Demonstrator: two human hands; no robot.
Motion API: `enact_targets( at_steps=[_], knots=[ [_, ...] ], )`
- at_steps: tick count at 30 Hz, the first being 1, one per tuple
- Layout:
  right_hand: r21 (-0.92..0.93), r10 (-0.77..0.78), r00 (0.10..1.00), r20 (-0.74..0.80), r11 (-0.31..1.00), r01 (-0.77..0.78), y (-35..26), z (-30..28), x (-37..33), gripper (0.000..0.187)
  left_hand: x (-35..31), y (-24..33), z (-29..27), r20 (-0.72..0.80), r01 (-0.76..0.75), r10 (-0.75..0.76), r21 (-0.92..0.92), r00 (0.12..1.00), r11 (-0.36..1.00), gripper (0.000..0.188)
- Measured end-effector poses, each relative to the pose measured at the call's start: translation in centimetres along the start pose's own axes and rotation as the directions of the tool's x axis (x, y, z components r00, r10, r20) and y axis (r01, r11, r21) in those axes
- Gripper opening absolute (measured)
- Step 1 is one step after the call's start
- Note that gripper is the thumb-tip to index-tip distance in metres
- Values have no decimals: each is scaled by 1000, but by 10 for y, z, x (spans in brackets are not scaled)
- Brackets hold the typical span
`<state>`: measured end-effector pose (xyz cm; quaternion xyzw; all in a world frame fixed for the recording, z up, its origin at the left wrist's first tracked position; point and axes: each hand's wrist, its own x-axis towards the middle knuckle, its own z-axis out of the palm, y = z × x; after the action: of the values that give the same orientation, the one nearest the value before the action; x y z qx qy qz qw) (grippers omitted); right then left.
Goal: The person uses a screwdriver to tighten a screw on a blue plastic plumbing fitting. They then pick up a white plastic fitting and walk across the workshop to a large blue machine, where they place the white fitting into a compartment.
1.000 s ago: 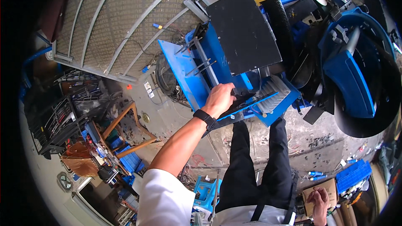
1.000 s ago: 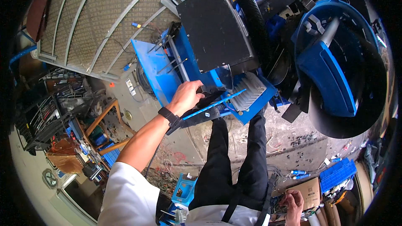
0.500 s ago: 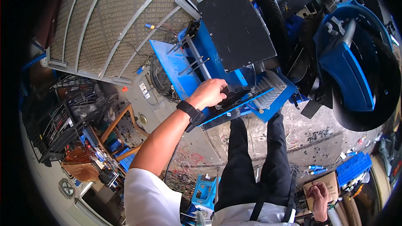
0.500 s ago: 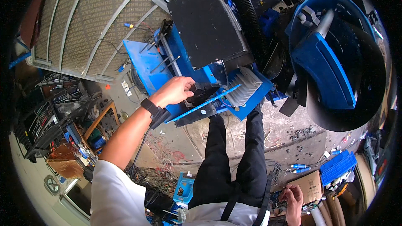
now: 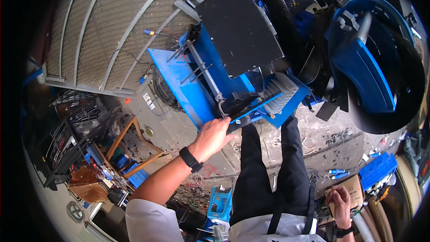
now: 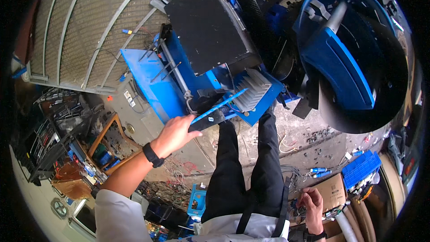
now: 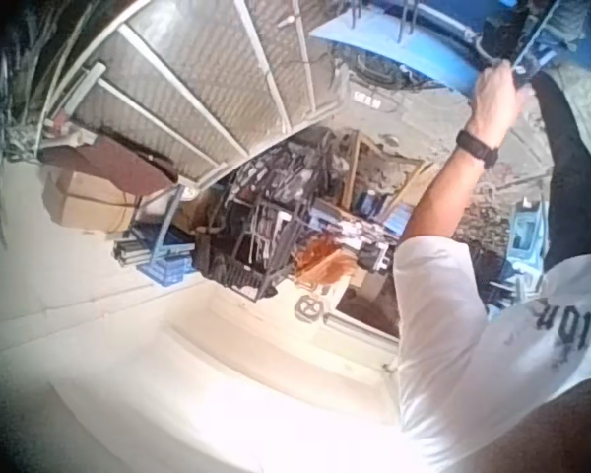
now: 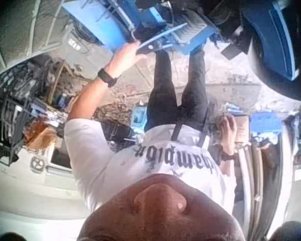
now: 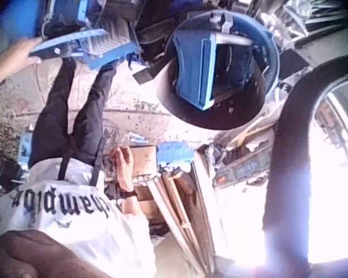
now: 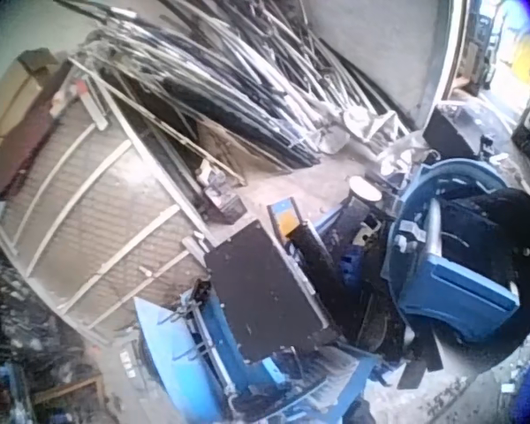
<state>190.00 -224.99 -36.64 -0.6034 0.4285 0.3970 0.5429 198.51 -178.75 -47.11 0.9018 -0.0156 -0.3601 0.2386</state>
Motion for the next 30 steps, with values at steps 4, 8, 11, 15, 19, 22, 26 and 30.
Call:
enact_targets(
  at_steps=[4, 8, 11, 15, 19, 22, 26, 30],
  knots=[
    [-6, -6, 1000, -5, 1000, 6, -2, 0, -2, 17, -8, -5, 14, -12, 133, -133, -4, 991, 991, 9],
    [22, 20, 999, -26, 1000, -19, 2, -4, -3, 17, -27, -12, 11, -97, 110, -112, -32, 989, 993, 8],
    [27, 9, 1000, -6, 1000, -9, 3, -3, 1, 16, -37, -13, 8, -108, 139, -143, -46, 984, 989, 12],
    [28, -1, 1000, -3, 1000, 1, 6, -2, 3, 16, -45, -17, 13, -135, 129, -135, -53, 982, 990, 15],
    [33, -34, 999, 12, 999, 34, 13, -4, 5, 15, -47, -16, 14, -133, 135, -145, -81, 980, 988, 20],
    [66, 3, 1000, -11, 998, -2, 9, 2, 1, 14, -55, -22, 19, -140, 101, -112, -85, 984, 991, 22],
    [-1, -29, 999, -25, 1000, 29, 11, 13, 6, 14, -71, -31, 26, -206, 93, -111, -96, 972, 991, 25],
    [-46, 5, 1000, 16, 999, -4, 2, 38, 6, 15, -82, -42, 28, -228, 80, -109, -131, 967, 988, 24]
  ],
)
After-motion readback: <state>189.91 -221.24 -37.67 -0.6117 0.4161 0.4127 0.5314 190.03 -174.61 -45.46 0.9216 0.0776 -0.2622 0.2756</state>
